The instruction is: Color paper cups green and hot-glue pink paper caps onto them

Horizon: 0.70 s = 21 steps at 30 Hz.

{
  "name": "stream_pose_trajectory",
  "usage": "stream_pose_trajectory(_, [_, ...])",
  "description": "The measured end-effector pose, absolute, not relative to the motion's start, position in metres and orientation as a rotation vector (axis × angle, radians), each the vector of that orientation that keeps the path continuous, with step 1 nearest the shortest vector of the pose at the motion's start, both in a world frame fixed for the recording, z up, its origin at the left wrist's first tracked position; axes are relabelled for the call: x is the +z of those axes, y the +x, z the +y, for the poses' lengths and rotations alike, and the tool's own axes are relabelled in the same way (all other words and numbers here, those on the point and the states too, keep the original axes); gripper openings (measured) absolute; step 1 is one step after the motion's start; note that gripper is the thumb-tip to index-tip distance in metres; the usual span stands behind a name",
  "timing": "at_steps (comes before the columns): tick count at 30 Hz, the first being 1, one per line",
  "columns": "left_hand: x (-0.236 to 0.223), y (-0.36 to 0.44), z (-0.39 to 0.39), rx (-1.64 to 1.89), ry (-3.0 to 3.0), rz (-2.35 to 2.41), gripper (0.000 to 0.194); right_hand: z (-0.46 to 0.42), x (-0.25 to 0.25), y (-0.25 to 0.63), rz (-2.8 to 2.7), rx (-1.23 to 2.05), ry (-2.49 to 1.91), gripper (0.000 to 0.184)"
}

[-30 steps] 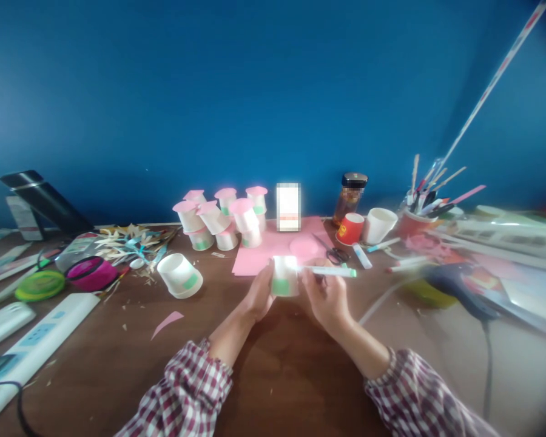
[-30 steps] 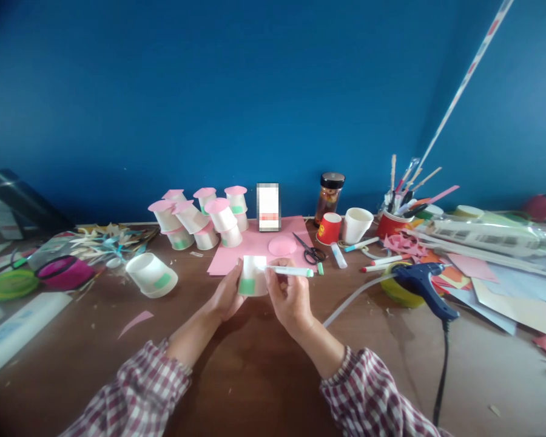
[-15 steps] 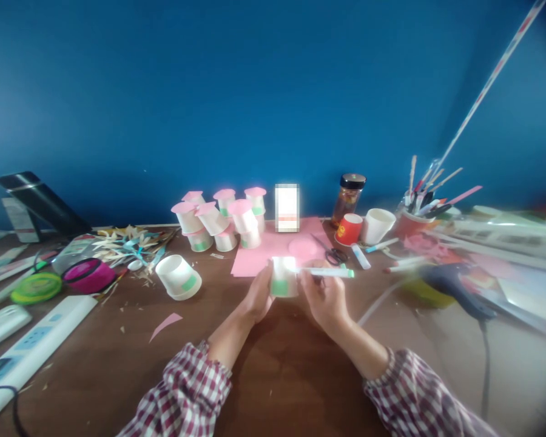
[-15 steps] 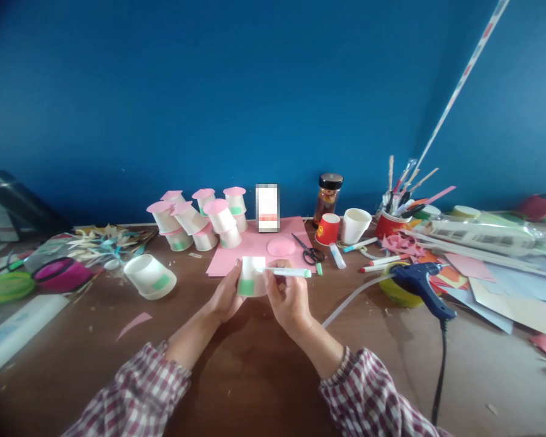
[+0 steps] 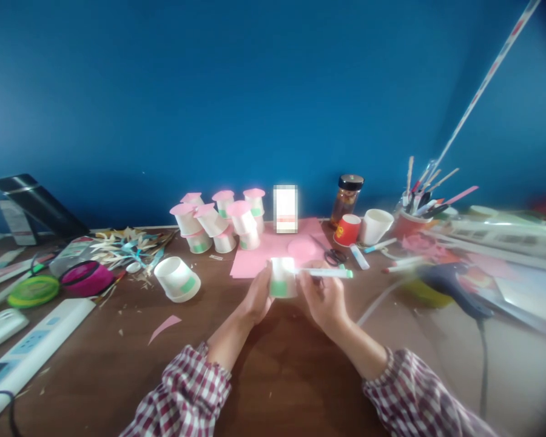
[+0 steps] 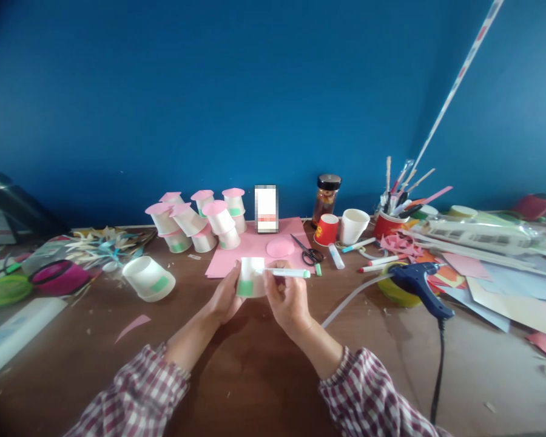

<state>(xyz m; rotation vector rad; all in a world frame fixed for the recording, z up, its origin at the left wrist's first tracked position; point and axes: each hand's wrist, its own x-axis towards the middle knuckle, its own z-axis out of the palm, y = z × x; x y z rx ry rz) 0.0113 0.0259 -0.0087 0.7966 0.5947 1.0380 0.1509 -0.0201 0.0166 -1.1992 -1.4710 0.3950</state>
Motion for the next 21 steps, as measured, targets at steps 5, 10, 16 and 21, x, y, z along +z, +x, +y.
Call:
stream_pose_trajectory(5, [-0.0076, 0.0118, 0.0253, 1.045, 0.781, 0.59, 0.047, -0.0197, 0.0157, 0.152, -1.472, 0.383, -1.208, 0.013])
stream_pose_trajectory(10, [-0.0075, 0.0115, 0.0257, 1.034, 0.782, 0.601, 0.048, -0.019, 0.0144, 0.1522, -1.472, 0.387, -1.218, 0.013])
stream_pose_trajectory(16, [-0.0065, 0.0113, 0.025, 1.04, 0.789, 0.592, 0.047, -0.0195, 0.0149, 0.1514, -1.469, 0.38, -1.219, 0.013])
stream_pose_trajectory(21, [-0.0057, 0.0114, 0.0248, 1.03, 0.782, 0.588, 0.048, -0.0201, 0.0157, 0.1511, -1.464, 0.401, -1.226, 0.014])
